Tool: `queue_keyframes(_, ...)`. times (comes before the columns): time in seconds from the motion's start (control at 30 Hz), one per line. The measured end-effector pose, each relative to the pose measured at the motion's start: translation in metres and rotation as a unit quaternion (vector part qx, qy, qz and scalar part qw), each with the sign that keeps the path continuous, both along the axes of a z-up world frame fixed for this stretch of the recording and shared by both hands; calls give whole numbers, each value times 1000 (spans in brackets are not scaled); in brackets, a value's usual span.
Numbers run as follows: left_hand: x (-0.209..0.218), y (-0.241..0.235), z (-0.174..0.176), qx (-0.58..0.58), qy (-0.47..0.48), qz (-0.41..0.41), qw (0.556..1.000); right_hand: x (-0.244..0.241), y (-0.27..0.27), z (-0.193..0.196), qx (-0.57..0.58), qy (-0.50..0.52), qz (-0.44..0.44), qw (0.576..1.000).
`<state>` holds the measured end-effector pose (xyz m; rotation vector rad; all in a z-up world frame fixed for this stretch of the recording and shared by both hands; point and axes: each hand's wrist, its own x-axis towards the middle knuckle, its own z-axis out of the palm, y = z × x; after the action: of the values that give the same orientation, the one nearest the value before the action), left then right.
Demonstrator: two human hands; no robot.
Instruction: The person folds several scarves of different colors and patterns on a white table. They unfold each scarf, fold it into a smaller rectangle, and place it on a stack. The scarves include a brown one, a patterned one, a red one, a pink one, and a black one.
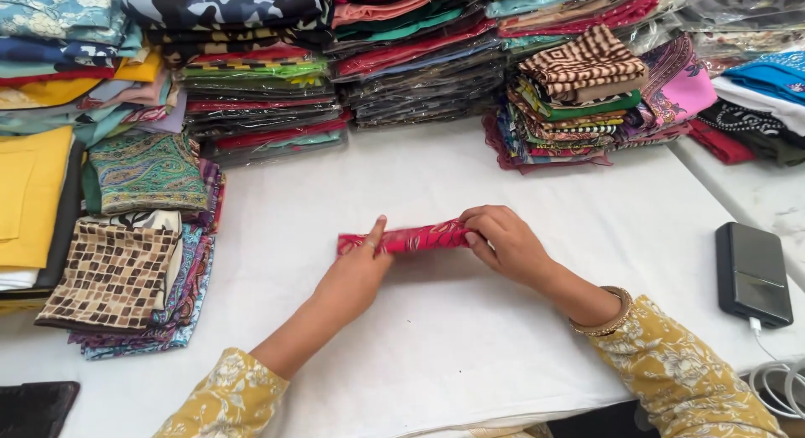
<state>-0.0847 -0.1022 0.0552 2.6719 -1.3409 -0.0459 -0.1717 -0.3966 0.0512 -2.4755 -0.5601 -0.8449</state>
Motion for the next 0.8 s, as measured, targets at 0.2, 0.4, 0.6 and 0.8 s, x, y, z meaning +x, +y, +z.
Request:
queue_keyframes(0.2,-16,-32,32,-302,358,84,879,-26,37,25,-34,-73,140,987)
queue_keyframes(0.4,-18,-43,11,-465,457,63,755,-31,59,15,-144,0,166,976)
queue_keyframes(0.6,-13,-28,16,-183,308,2,934,-29,42,43,-16,-82,44,996)
queue_keyframes(0.8,-42,-34,40,-224,211,-107,945,-29,41,62,95,419,-11,903)
